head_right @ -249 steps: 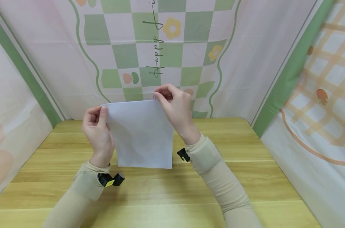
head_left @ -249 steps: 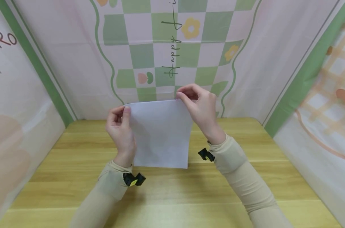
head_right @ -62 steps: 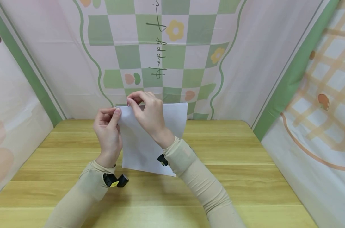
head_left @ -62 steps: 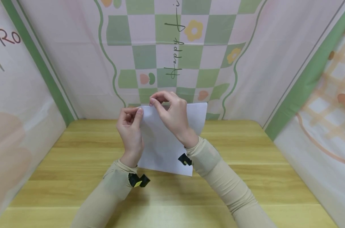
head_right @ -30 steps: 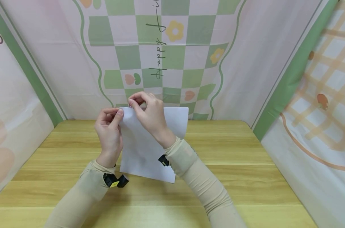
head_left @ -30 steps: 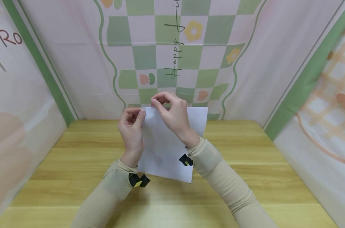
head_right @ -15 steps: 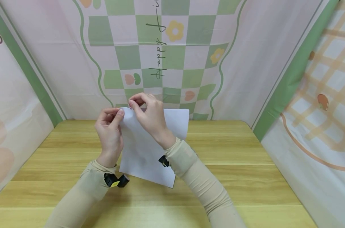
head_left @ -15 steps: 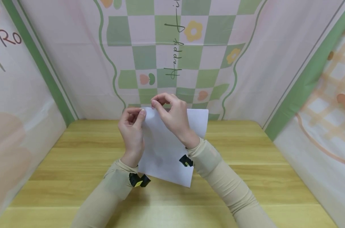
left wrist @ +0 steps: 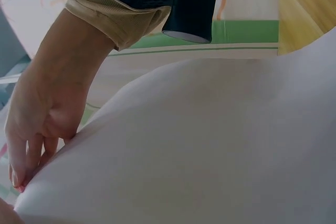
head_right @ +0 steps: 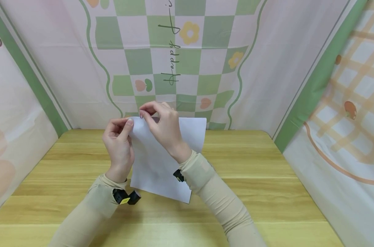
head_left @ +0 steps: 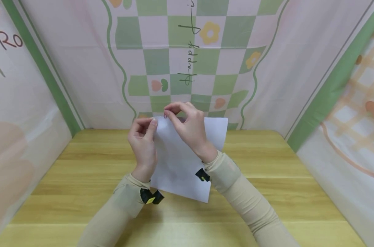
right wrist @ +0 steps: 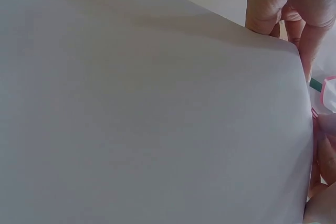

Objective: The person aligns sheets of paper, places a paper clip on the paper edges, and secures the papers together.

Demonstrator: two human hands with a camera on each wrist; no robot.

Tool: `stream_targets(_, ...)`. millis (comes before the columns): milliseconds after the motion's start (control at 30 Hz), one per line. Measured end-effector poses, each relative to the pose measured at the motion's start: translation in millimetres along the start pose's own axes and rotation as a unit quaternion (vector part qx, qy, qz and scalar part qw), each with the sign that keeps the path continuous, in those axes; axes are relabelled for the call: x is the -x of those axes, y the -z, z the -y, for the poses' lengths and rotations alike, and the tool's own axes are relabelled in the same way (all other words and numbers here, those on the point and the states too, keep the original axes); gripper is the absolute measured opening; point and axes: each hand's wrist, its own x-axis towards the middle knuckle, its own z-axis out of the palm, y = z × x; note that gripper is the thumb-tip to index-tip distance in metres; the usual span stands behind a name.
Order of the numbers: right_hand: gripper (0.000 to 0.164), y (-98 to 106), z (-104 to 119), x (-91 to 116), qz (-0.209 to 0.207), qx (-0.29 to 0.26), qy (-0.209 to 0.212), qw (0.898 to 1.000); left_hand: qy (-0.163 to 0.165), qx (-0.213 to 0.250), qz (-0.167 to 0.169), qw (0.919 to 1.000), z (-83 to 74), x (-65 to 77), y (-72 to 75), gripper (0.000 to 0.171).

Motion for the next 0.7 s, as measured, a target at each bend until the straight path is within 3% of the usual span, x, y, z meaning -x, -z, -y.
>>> stream_targets(267, 0.008, 3.2, 0.6, 0.0, -0.005, 0.014, 0.040, 0.999, -0.002, 0.016, -0.001, 0.9999, -1.7, 1.2, -1.5, 0.008)
stream_targets(700, 0.008, 5.3, 0.9, 2.1, 0.004, 0.008, 0.043, 0.999, -0.009, 0.033, -0.003, 0.9994, -3.9, 3.5, -2.7, 0.007)
